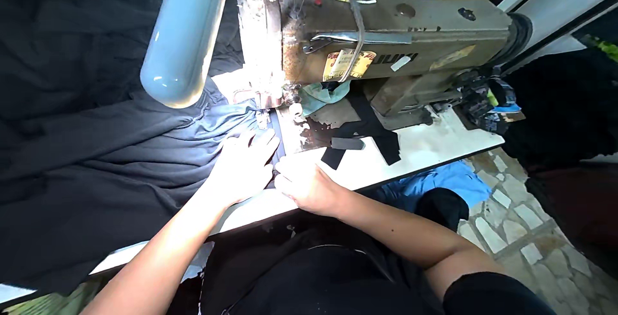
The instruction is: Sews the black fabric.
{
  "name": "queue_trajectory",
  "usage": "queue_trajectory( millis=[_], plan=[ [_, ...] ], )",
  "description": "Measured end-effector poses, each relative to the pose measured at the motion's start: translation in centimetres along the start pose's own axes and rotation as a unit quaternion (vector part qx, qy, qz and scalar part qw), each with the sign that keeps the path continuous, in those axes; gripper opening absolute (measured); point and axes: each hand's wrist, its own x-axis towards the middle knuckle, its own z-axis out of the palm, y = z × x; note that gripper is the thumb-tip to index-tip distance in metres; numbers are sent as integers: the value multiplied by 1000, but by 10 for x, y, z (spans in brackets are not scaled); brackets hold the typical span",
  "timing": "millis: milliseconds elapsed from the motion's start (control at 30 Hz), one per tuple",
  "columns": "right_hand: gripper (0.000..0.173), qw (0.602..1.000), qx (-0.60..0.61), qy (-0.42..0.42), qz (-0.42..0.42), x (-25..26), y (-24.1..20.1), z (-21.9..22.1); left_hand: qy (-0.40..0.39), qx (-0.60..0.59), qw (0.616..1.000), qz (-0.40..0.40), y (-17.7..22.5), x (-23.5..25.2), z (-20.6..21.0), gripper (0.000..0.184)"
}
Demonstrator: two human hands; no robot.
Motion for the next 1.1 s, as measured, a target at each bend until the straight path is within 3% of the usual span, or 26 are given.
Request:
queue_trajectory(
  millis=[167,367,633,800,967,1100],
  plan=[
    [21,1000,-5,-9,14,-2,-1,-5,16,0,1000,12,1,2,5,57],
    [18,997,25,-55,52,2,-4,-10,171,-43,982,66,-7,-1,16,50],
    [16,999,-38,-10,17,4,3,-3,158,-45,985,59,-14,5,15,49],
    [17,995,-6,-80,63,14,4,-12,134,-34,989,44,-17,12,10,48],
    [17,994,1,-80,81,18,13,-8,139,-30,989,33,-21,19,10,48],
    [16,996,-25,-51,67,18,20,-1,169,-41,982,68,1,10,2,33]
  ],
)
